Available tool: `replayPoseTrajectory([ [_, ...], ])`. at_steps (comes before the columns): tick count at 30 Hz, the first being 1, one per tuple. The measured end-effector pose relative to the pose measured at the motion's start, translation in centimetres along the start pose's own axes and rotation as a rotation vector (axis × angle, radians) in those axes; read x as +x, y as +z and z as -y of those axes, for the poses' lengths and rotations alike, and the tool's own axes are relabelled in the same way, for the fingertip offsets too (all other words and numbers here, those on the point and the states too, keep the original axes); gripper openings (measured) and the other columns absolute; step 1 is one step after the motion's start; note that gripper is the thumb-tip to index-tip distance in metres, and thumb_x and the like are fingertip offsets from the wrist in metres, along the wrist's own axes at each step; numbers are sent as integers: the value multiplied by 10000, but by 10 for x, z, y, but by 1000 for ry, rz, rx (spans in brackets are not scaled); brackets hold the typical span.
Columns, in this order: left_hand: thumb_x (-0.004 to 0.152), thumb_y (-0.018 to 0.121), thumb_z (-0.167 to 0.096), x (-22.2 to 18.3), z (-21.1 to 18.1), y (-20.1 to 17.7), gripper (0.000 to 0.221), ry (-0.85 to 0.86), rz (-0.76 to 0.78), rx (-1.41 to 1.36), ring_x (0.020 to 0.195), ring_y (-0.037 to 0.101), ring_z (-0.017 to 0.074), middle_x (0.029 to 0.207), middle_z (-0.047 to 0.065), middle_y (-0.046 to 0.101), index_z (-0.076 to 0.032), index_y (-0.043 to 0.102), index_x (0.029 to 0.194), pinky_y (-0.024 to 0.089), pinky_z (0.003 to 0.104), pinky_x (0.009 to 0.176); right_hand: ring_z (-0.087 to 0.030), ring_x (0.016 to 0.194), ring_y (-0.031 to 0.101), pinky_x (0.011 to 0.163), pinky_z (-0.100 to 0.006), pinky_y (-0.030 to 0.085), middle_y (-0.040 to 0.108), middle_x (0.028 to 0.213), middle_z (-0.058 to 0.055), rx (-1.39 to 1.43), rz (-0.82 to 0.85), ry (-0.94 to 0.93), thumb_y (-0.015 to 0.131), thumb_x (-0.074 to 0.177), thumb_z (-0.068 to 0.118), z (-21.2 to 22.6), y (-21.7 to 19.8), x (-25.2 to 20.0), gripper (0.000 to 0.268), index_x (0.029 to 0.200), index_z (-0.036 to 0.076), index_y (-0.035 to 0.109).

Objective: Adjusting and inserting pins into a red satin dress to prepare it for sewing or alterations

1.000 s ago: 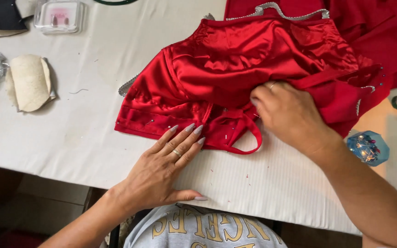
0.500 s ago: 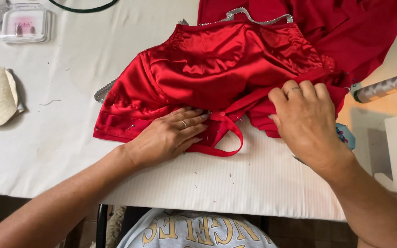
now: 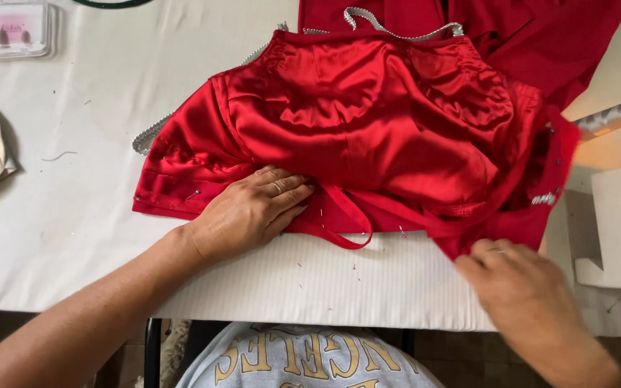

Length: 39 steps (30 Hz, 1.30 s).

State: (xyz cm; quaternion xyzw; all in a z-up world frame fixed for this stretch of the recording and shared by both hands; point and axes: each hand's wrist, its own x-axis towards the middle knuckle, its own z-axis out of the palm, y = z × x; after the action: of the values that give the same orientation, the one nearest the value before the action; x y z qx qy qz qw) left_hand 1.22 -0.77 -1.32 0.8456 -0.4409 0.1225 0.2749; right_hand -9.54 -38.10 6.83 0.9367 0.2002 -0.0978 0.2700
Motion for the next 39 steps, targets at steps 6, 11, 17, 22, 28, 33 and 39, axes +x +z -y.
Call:
replayPoseTrajectory([
  [6,1028,532,-222,3,-2,-5,363,5,0,-38,1159,630,345,1267,172,677,-5,622,1304,471,451,1034,-142,1009,689,866,-355,565,675,1251,128,261,-108,5,695,759,507,-7,8,-16,526,1224,271,628],
  [11,1000,601,-172,8,-10,-12,287,37,-90,-87,1092,656,331,1204,173,696,13,664,1210,530,423,971,-147,915,674,823,-335,554,709,1047,18,332,-563,-264,722,862,281,9,-70,29,279,1092,127,686],
  [17,977,512,-473,-7,-35,-21,634,124,69,-40,1404,427,330,1473,209,487,22,533,1373,284,476,1197,-166,791,627,470,-330,545,637,929,6,139,-479,-106,686,866,150,41,-37,93,259,1119,134,633],
  [22,972,386,-649,-21,-37,-8,841,125,188,91,1503,279,285,1600,172,330,-9,350,1517,140,464,1259,-120,625,531,417,-309,418,470,680,50,124,-576,-106,668,968,124,34,-59,53,189,831,189,554],
  [28,993,411,-606,-19,-40,-11,802,102,167,74,1508,270,286,1603,172,328,-13,335,1528,132,460,1263,-159,813,715,491,-427,583,690,875,99,107,53,-20,610,877,487,23,-21,27,281,1015,242,603],
  [33,986,595,-460,-15,-47,-40,764,2,29,-110,1496,342,328,1572,201,392,31,321,1504,253,467,1257,-112,815,648,663,-304,521,693,985,64,326,-588,-284,747,864,295,17,-86,30,252,1078,175,687],
  [39,960,690,-320,-25,-15,-58,403,-153,-156,189,1065,699,290,1174,169,729,-4,670,1209,590,414,925,-277,1011,624,922,-381,521,664,1090,-127,753,-552,-617,664,883,28,47,-67,97,169,1049,8,643],
])
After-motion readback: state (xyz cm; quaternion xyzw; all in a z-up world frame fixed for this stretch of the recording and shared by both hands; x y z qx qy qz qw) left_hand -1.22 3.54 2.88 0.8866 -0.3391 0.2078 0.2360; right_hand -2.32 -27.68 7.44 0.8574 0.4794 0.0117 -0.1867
